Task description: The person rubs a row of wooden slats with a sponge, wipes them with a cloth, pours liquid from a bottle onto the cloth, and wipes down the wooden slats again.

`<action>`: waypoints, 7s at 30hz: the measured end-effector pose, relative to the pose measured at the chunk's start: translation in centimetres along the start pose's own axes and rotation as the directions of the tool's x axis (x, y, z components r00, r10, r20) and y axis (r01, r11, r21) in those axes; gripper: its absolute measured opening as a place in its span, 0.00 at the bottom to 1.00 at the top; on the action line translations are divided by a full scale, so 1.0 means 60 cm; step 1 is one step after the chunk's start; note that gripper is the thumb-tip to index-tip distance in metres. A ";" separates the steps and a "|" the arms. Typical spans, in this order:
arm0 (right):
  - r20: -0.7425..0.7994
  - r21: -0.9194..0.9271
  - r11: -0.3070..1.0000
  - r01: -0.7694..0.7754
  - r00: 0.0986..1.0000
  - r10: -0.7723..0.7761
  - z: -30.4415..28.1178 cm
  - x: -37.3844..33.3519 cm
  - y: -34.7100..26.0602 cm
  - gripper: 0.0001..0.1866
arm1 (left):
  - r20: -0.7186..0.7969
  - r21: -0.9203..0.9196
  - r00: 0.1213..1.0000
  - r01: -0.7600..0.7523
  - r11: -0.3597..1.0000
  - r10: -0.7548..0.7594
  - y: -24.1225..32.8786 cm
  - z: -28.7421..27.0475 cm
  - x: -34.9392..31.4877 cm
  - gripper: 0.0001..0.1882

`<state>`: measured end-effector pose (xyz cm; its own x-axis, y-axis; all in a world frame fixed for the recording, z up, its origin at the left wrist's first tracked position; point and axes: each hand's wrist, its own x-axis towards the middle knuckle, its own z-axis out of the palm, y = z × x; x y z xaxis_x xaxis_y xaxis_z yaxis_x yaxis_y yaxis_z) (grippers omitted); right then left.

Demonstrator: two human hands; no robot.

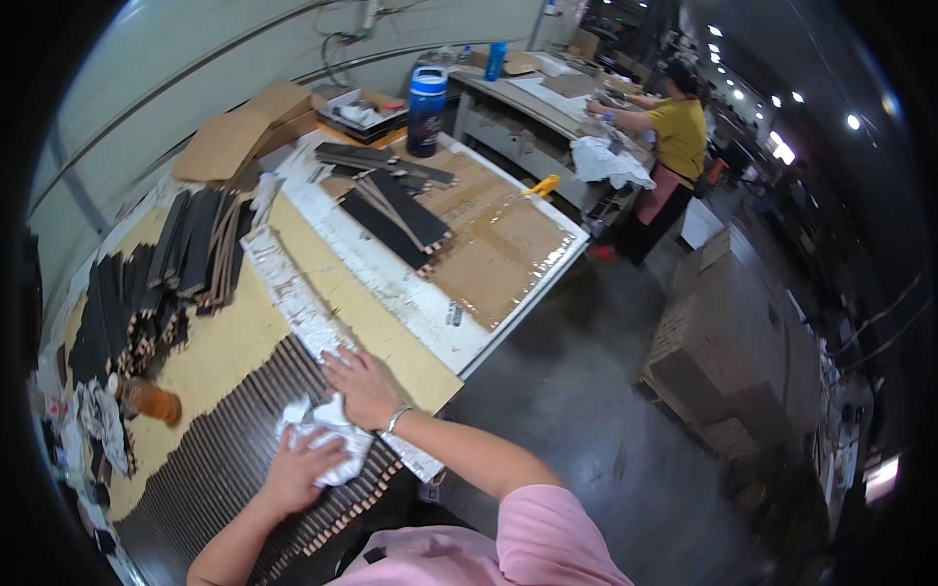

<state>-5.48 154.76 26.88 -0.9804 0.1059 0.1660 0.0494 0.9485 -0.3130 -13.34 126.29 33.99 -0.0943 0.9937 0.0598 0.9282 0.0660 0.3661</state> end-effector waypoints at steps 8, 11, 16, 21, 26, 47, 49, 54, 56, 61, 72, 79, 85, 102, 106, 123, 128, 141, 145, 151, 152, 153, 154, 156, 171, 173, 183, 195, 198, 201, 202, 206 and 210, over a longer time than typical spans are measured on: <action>0.002 0.121 0.991 -0.062 0.998 0.062 0.021 -0.002 0.005 0.32 | -0.308 -0.190 0.914 0.213 0.958 -0.264 -0.072 0.001 0.068 0.26; -0.038 0.060 0.996 -0.061 0.997 0.063 0.032 -0.019 0.029 0.32 | -0.072 0.032 0.997 -0.009 0.999 0.011 -0.017 0.016 0.090 0.28; -0.102 0.158 0.987 0.001 0.995 0.015 0.037 0.022 -0.011 0.31 | -0.440 -0.220 0.789 0.367 0.904 -0.428 -0.268 -0.030 0.085 0.24; -0.087 0.150 0.986 -0.069 0.993 0.083 0.047 -0.023 0.018 0.30 | -0.263 -0.017 0.955 -0.149 0.989 0.139 -0.025 -0.028 0.074 0.22; -0.131 0.180 0.984 -0.005 0.991 0.029 0.048 0.013 -0.011 0.29 | -0.413 -0.129 0.903 0.071 0.989 -0.119 -0.188 0.021 0.085 0.33; -0.050 0.089 0.995 0.038 0.998 -0.034 0.025 0.032 -0.018 0.29 | -0.200 -0.103 0.973 -0.140 0.985 0.117 -0.066 0.081 0.015 0.33; -0.011 0.078 0.997 0.009 1.000 -0.008 0.022 0.038 -0.025 0.29 | -0.320 -0.091 0.947 0.006 0.996 -0.035 -0.100 0.070 0.027 0.34; -0.012 0.107 0.994 0.021 1.000 -0.020 0.032 0.039 -0.027 0.28 | -0.430 -0.055 0.885 0.172 0.984 -0.179 -0.096 0.063 0.028 0.34; -0.008 0.098 0.995 0.021 1.000 -0.020 0.036 0.041 -0.028 0.28 | -0.367 -0.119 0.906 0.179 0.977 -0.210 -0.096 0.055 0.016 0.35; -0.031 0.050 0.998 0.025 0.999 -0.024 0.043 0.034 -0.014 0.28 | -0.448 -0.115 0.858 0.221 0.968 -0.249 -0.058 -0.039 -0.038 0.42; -0.005 0.039 0.999 0.026 1.000 -0.026 0.040 0.032 -0.044 0.30 | -0.672 -0.122 0.332 0.831 0.542 -0.662 -0.255 -0.180 -0.526 0.57; -0.005 0.056 0.998 0.000 1.000 0.000 0.058 0.043 -0.054 0.33 | -0.546 0.138 0.444 0.884 0.446 -0.711 -0.477 -0.280 -0.617 0.87; -0.003 0.035 0.999 -0.017 1.000 0.017 0.053 0.048 -0.069 0.33 | -0.435 0.238 0.543 0.839 0.489 -0.719 -0.621 -0.337 -0.615 0.92; -0.016 0.088 0.996 -0.007 1.000 0.008 0.059 0.074 -0.096 0.32 | -0.429 0.236 0.692 0.706 0.668 -0.581 -0.703 -0.325 -0.655 0.75; 0.000 0.089 0.996 -0.021 1.000 0.021 0.060 0.078 -0.098 0.32 | -0.515 0.243 0.668 0.714 0.656 -0.537 -0.708 -0.327 -0.672 0.71; 0.040 0.091 0.995 -0.044 0.998 0.041 0.078 0.125 -0.099 0.33 | -0.478 -0.357 -0.116 0.931 0.072 -0.871 -0.969 -0.538 -0.725 0.69; 0.042 0.086 0.995 -0.055 0.998 0.051 0.079 0.132 -0.096 0.33 | -0.298 -0.239 -0.140 0.969 -0.068 -0.944 -1.053 -0.582 -0.752 0.65; 0.029 0.083 0.995 -0.056 0.998 0.054 0.090 0.106 -0.083 0.33 | -0.815 -0.132 0.169 0.878 0.460 -0.555 -0.978 -0.527 -0.780 0.33; 0.058 0.081 0.994 -0.069 0.996 0.064 0.077 0.092 -0.086 0.33 | -0.438 -0.353 0.501 0.668 0.655 -0.746 -0.782 -0.440 -0.770 0.14; 0.036 0.057 0.997 -0.046 0.998 0.044 0.080 0.091 -0.082 0.33 | -0.112 0.115 0.618 0.786 0.608 -0.778 -0.623 -0.309 -0.795 0.27; 0.035 0.050 0.998 -0.045 0.998 0.043 0.080 0.088 -0.084 0.33 | -0.110 0.115 0.616 0.787 0.606 -0.780 -0.624 -0.298 -0.801 0.27; 0.037 0.066 0.997 -0.050 0.998 0.048 0.083 0.099 -0.095 0.32 | -0.147 0.016 0.581 0.811 0.585 -0.801 -0.625 -0.290 -0.812 0.24; 0.036 0.077 0.995 -0.056 0.998 0.053 0.081 0.103 -0.097 0.32 | -0.184 -0.087 0.544 0.820 0.565 -0.818 -0.630 -0.281 -0.822 0.22; 0.026 0.085 0.995 -0.051 0.998 0.049 0.077 0.096 -0.091 0.32 | -0.126 -0.228 0.574 0.777 0.587 -0.809 -0.672 -0.263 -0.853 0.23; 0.005 0.111 0.992 -0.068 0.998 0.068 0.079 0.089 -0.089 0.32 | -0.157 -0.941 0.055 0.296 0.167 -0.986 -0.821 -0.277 -0.835 0.11; 0.011 0.116 0.990 -0.080 0.997 0.079 0.074 0.091 -0.093 0.33 | -0.077 -0.988 0.032 0.131 0.080 -0.997 -0.830 -0.263 -0.809 0.12; 0.018 0.101 0.990 -0.094 0.996 0.093 0.060 0.087 -0.094 0.32 | -0.154 -0.986 -0.062 0.070 0.150 -0.986 -0.835 -0.239 -0.735 0.33; 0.017 0.135 0.989 -0.059 0.998 0.057 0.075 0.101 -0.090 0.31 | -0.123 -0.989 0.048 -0.094 0.119 -0.991 -0.862 -0.271 -0.785 0.17; 0.017 0.119 0.991 -0.061 0.998 0.059 0.065 0.095 -0.094 0.30 | -0.107 -0.964 0.047 -0.251 0.092 -0.993 -0.831 -0.290 -0.727 0.15; 0.013 0.101 0.992 -0.074 0.997 0.073 0.059 0.086 -0.092 0.30 | -0.081 -0.987 0.112 -0.145 0.064 -0.990 -0.783 -0.304 -0.701 0.14; 0.010 0.104 0.992 -0.065 0.998 0.064 0.059 0.088 -0.092 0.30 | -0.098 -0.991 0.097 -0.103 0.088 -0.990 -0.765 -0.305 -0.700 0.14; -0.003 0.108 0.993 -0.054 0.998 0.055 0.062 0.092 -0.093 0.29 | -0.168 -0.980 0.111 0.088 0.178 -0.979 -0.699 -0.304 -0.719 0.16; -0.007 0.106 0.992 -0.064 0.998 0.065 0.060 0.091 -0.093 0.29 | -0.233 -0.969 0.139 0.050 0.242 -0.962 -0.689 -0.389 -0.717 0.16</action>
<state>-11.81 148.94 26.17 -0.9737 0.1696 0.1523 0.0916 0.9029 -0.4199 -56.07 78.74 37.95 -0.9904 0.0538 -0.1275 -0.1288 -0.0212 0.9914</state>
